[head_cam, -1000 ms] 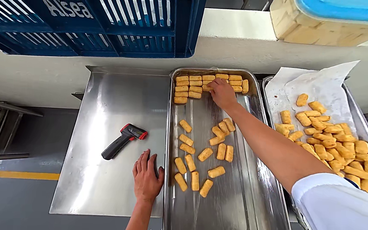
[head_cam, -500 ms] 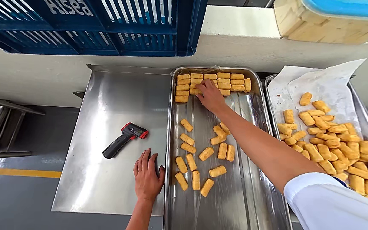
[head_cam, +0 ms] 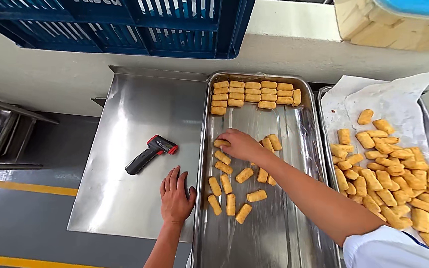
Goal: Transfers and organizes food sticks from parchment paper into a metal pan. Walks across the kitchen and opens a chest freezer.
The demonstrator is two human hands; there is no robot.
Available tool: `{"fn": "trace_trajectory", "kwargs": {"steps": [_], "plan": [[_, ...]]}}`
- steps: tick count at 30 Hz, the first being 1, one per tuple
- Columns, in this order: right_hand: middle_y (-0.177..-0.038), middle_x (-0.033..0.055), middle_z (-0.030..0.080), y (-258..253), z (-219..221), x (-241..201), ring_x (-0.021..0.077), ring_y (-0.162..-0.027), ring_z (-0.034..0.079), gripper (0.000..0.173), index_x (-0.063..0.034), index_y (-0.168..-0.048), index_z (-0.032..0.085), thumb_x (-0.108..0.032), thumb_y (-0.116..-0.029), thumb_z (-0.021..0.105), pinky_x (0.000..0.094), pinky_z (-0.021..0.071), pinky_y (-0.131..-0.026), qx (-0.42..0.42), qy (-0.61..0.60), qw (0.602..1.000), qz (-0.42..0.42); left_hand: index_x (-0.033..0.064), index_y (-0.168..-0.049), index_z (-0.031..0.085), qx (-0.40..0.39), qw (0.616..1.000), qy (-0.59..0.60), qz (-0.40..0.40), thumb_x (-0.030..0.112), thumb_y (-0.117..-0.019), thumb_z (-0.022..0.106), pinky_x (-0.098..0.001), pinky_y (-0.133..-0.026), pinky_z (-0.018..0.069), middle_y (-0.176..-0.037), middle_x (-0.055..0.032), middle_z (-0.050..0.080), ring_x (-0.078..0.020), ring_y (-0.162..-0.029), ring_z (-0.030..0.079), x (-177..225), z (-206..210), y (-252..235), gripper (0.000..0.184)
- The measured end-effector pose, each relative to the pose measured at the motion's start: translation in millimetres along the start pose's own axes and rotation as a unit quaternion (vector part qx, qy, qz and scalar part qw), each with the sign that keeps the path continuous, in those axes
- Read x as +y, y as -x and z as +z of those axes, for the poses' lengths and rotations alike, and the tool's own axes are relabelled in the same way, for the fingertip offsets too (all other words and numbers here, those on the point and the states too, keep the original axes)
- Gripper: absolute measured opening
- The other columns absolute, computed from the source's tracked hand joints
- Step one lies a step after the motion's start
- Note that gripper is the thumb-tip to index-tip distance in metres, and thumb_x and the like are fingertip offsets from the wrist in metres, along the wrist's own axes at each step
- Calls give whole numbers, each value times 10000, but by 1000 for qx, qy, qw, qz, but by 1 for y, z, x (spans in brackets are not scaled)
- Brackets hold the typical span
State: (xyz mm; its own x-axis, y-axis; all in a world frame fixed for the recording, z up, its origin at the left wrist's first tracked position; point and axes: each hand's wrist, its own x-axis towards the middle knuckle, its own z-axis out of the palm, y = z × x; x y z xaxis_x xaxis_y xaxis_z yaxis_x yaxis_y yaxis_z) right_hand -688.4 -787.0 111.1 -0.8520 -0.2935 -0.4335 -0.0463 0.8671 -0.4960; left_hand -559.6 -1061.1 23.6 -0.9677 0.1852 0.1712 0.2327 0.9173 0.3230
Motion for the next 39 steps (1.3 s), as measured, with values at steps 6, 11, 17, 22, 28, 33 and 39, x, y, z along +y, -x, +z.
{"fn": "trace_trajectory", "kwargs": {"steps": [6,11,17,22,28,33,39], "plan": [[-1474,145,462,33,13,-19,348,-1317,502,997,-166,-1624,304,-519,-838,805,517,524,-942,-53,88,994,31,113,-1261,695,-2,1000,2,-3,423,-942,415,-535,-1141,360,-1481,-129,568,-332,-1398,505,1,-1,0,526],[-1418,116,492,34,17,-23,314,-1271,538,916,-181,-1587,377,-366,-812,829,476,550,-867,-35,100,994,38,116,-1264,694,-4,1000,-1,-2,416,-937,418,-544,-1139,358,-1486,-129,564,-330,-1403,500,2,-1,-1,523],[-1437,146,459,23,20,-24,342,-1201,590,929,-196,-1581,368,-238,-789,852,504,566,-833,-26,81,994,67,112,-1256,698,-3,1000,2,0,414,-937,418,-544,-1139,359,-1477,-133,572,-336,-1398,506,1,-1,-1,521],[-1495,220,436,-26,3,-8,430,-1254,559,892,-150,-1565,408,-130,-785,841,557,564,-906,107,2,992,61,106,-1262,695,-1,1000,6,0,415,-941,418,-559,-1141,355,-1478,-135,571,-346,-1397,506,0,0,1,526],[-1566,220,367,-25,6,-5,385,-1219,599,910,-70,-1579,359,-144,-820,855,488,568,-953,195,-95,972,89,109,-1256,698,0,1000,5,-2,421,-944,406,-552,-1141,352,-1478,-137,570,-343,-1397,504,0,0,-1,528],[-1540,196,448,-26,19,-1,359,-1321,548,760,-22,-1514,462,-151,-860,827,475,516,-1049,237,-98,964,66,110,-1257,697,0,1000,6,1,416,-942,411,-552,-1137,355,-1478,-136,570,-343,-1396,505,1,0,0,524],[-1518,194,480,-32,19,-1,390,-1328,524,597,-55,-1414,605,-224,-883,819,490,480,-1079,245,-75,966,36,94,-1254,696,0,1000,9,4,416,-946,406,-566,-1136,353,-1474,-147,572,-361,-1393,507,0,-1,0,532]]}}
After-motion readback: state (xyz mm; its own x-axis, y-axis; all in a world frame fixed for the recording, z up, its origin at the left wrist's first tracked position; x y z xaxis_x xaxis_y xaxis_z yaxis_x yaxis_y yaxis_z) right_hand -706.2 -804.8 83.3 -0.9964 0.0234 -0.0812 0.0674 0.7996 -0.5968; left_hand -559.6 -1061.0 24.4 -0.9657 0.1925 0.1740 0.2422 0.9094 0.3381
